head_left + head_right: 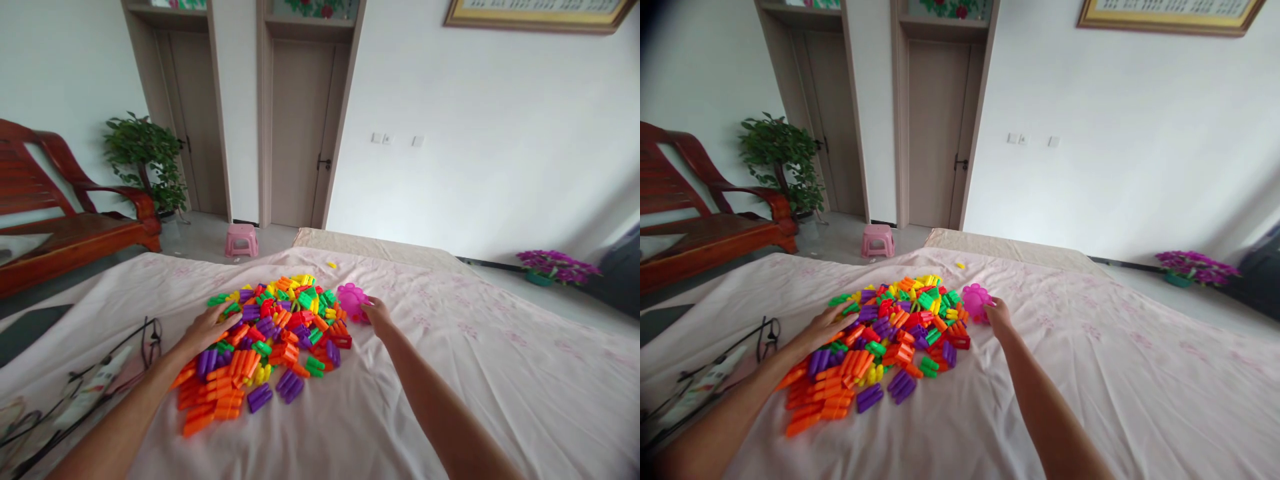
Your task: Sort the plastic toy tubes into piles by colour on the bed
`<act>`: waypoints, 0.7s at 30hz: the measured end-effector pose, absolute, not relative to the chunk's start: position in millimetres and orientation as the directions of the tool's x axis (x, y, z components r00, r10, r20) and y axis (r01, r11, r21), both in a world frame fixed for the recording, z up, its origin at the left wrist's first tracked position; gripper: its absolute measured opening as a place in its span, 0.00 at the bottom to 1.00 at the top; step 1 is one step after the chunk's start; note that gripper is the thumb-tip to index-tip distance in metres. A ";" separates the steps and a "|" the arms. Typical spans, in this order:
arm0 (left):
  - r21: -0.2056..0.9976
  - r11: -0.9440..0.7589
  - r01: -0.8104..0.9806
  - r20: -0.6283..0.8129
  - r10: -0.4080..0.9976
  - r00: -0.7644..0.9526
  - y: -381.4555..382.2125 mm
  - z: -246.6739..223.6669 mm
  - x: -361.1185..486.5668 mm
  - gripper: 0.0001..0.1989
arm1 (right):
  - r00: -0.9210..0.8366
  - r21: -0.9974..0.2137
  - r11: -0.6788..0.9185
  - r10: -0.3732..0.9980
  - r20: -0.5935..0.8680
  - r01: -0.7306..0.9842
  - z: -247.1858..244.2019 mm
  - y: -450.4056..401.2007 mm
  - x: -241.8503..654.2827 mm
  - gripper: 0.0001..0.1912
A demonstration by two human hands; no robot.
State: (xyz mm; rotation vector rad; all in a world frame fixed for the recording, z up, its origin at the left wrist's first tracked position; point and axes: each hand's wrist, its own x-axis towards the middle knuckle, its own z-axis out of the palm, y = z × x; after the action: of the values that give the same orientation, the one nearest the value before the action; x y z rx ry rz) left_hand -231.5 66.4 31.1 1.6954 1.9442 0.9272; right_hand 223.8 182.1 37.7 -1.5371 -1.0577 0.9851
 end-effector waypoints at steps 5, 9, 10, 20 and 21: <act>0.890 -0.061 0.451 0.090 0.995 -0.043 60.3 48.4 -197.0 0.37 | 0.115 -0.977 -0.154 0.984 -0.138 0.150 35.2 176.0 207.9 0.20; 0.964 -0.042 0.262 0.037 0.999 0.024 58.9 59.5 -163.3 0.40 | 0.035 -0.980 -0.152 0.988 -0.148 0.130 33.2 159.7 196.9 0.20; 0.974 -0.046 0.222 0.037 0.998 0.042 59.3 62.4 -154.9 0.40 | 0.024 -0.980 -0.153 0.988 -0.151 0.126 33.2 155.8 195.4 0.20; 0.997 -0.018 0.078 0.002 0.979 0.205 78.8 71.7 -99.7 0.38 | -0.144 -0.985 -0.152 0.976 -0.163 0.083 39.9 116.7 174.7 0.20; 0.997 -0.020 0.081 0.001 0.973 0.233 80.8 71.9 -95.4 0.38 | -0.151 -0.987 -0.109 0.980 -0.126 0.117 40.9 113.7 171.5 0.19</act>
State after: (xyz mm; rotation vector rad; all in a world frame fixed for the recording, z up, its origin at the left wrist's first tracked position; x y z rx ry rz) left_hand -95.4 80.8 71.9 1.3792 1.0872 1.0012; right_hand 171.5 113.7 40.9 -1.2993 -1.3501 1.3634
